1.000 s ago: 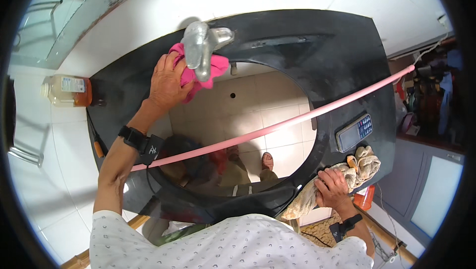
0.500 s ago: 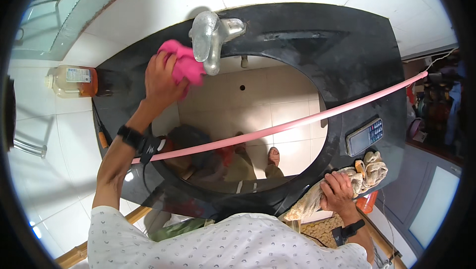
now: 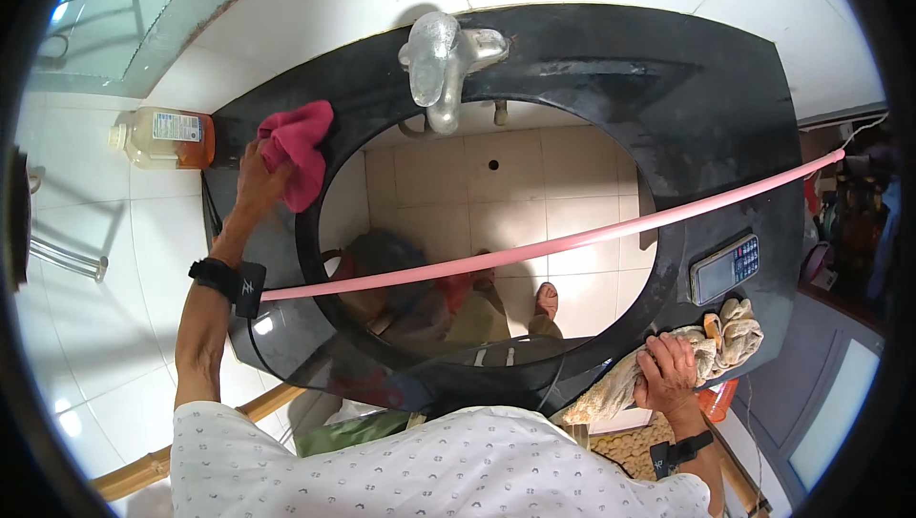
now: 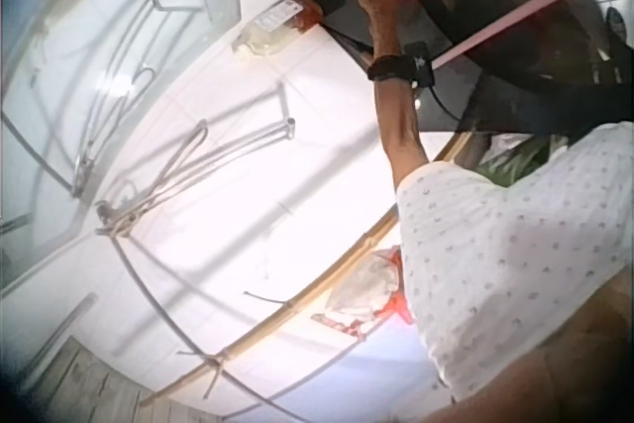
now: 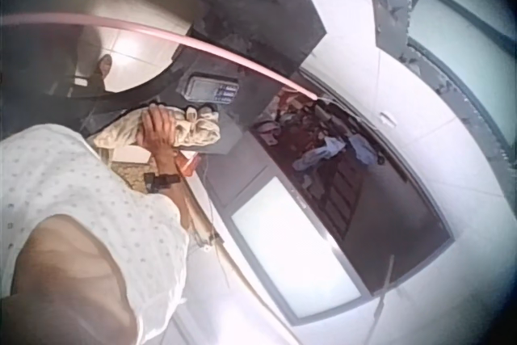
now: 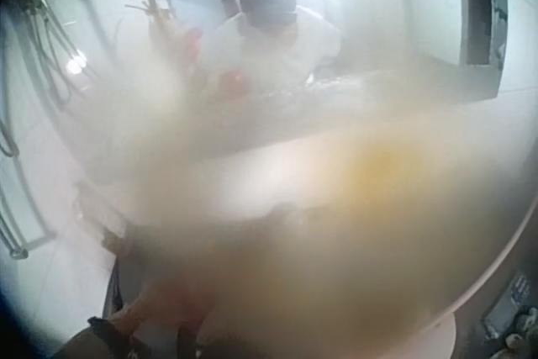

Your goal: The recorder wipes down a black bathroom countertop and the faucet with a pink cloth.

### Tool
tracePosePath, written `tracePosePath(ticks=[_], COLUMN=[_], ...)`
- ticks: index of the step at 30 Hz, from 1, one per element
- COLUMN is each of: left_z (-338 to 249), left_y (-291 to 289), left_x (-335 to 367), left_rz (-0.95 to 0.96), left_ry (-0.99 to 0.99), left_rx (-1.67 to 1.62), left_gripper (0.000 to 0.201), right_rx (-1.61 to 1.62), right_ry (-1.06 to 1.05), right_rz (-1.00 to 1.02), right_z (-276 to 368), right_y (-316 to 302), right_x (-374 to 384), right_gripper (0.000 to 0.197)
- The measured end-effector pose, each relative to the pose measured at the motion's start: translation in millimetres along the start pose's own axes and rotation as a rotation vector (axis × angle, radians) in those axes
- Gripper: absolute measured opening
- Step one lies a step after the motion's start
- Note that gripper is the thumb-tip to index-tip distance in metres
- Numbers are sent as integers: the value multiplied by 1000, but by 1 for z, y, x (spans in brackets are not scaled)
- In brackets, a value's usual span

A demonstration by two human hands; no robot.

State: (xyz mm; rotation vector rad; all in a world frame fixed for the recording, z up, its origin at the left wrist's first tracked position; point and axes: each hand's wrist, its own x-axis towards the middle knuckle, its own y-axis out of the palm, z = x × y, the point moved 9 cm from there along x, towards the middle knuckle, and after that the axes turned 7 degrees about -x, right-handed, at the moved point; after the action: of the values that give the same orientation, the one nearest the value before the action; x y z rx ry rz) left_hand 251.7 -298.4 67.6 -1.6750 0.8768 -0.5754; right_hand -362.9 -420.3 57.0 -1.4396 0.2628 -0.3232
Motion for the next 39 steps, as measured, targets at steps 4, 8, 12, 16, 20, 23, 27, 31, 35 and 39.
tracePosePath(ticks=[4,8,12,16,20,23,27,31,35,39], left_z=[-48,-43,-86,-157,-189,-203,-214,-209,-153,-122], left_y=[-21,4,19,19,37,51,61,58,50,44], left_x=[2,10,28,58,42,18,19,22,2,-20], left_rz=[-360,-224,-284,-284,-289,-231,-288,-178,-182,-135], left_ry=[191,204,238,429,584,683,661,574,458,457], left_rx=[363,195,160,136,140,200,287,355,362,400], left_gripper=[65,63,54,51,50,53,51,56,60,62], right_rx=[0,4,4,4,-32,-39,-21,-63,-7,-50], right_ry=[0,-8,2,-4,18,8,5,15,25,-1], right_rz=[-12,-12,-5,-14,-8,-45,-55,-34,13,-47], right_z=[-2,-2,0,1,0,-2,-1,1,-3,0], right_y=[-1,-1,-2,-1,-5,-8,-8,-7,3,-7], right_x=[0,2,0,2,4,3,8,6,-8,5], right_gripper=[37,38,38,36,31,30,29,31,37,34])
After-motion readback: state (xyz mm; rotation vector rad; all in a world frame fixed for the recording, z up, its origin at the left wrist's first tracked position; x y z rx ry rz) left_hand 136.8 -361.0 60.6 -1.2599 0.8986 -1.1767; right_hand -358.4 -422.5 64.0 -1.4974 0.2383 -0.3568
